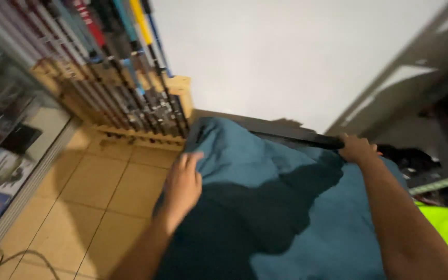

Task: Folding a large piece of blue and green fabric and placing it into a black plastic storage bin.

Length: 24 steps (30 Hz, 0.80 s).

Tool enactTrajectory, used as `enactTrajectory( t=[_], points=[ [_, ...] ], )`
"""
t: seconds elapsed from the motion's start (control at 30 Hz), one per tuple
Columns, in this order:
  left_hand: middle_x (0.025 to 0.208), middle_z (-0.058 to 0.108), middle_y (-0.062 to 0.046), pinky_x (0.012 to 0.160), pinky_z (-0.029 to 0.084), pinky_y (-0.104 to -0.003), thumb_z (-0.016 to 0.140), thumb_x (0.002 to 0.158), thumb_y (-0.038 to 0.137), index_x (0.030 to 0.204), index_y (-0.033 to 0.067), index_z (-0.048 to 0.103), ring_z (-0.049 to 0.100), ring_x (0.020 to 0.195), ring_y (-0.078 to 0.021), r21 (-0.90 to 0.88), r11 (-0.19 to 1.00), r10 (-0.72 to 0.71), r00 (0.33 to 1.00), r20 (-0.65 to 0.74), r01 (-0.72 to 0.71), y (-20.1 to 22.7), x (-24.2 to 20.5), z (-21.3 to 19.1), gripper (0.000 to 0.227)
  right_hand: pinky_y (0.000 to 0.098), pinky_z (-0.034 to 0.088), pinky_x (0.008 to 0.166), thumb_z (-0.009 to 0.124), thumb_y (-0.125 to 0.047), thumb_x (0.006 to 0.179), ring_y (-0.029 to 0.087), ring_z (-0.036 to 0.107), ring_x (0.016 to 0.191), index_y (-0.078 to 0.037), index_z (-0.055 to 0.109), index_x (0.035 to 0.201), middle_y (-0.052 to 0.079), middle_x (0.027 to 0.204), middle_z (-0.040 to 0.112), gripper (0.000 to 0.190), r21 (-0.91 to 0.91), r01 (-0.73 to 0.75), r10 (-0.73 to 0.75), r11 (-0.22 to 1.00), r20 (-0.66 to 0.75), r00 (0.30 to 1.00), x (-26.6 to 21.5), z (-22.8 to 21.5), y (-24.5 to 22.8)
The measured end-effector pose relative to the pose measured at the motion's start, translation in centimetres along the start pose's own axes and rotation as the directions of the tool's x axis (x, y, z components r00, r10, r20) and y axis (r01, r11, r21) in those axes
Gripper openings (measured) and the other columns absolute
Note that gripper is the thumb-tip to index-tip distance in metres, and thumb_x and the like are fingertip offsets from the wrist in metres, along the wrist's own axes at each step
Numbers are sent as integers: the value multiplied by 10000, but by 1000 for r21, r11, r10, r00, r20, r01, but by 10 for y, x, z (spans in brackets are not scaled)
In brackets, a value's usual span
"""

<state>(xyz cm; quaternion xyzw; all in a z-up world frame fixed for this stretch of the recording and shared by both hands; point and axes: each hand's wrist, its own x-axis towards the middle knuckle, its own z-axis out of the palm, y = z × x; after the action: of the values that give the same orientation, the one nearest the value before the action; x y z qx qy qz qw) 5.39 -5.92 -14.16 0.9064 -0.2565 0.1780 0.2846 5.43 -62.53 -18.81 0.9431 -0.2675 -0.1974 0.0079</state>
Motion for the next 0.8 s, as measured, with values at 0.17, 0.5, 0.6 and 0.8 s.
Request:
enactTrajectory(
  t=[0.17,0.5,0.6,0.8],
  points=[
    [1411,521,-76,920,487,-560,530,759,-75,1470,212,478,560,1178,-382,149,983,78,977,197,-109,-43,112,76,768,579,434,1066,631,-572,874,299,476,1422,-478,463,1471,20,1504,511,627,-110,65,-75,992,-86,993,-18,51,61],
    [1346,628,-176,1202,287,-526,477,869,273,1101,310,752,352,1439,-413,356,924,-253,480,840,-136,16,163,89,362,702,225,1190,513,-390,925,302,469,1427,-183,743,972,38,1264,684,313,-192,716,-716,671,-418,559,-227,-15,106],
    [1011,710,-11,862,410,-471,547,765,159,1002,358,745,579,1083,-313,315,885,33,721,692,-343,-29,149,81,367,630,248,1235,525,-354,917,194,758,891,-213,729,872,5,812,778,253,15,578,-545,816,-314,778,-235,3,174],
    [1133,687,89,1029,417,-489,486,846,488,1056,399,723,535,1261,-253,606,706,-219,701,678,-366,-6,139,-20,328,502,475,1197,532,-592,862,270,621,1393,-218,640,1414,45,1491,642,675,404,-124,23,906,246,969,-247,-67,191]
  ],
)
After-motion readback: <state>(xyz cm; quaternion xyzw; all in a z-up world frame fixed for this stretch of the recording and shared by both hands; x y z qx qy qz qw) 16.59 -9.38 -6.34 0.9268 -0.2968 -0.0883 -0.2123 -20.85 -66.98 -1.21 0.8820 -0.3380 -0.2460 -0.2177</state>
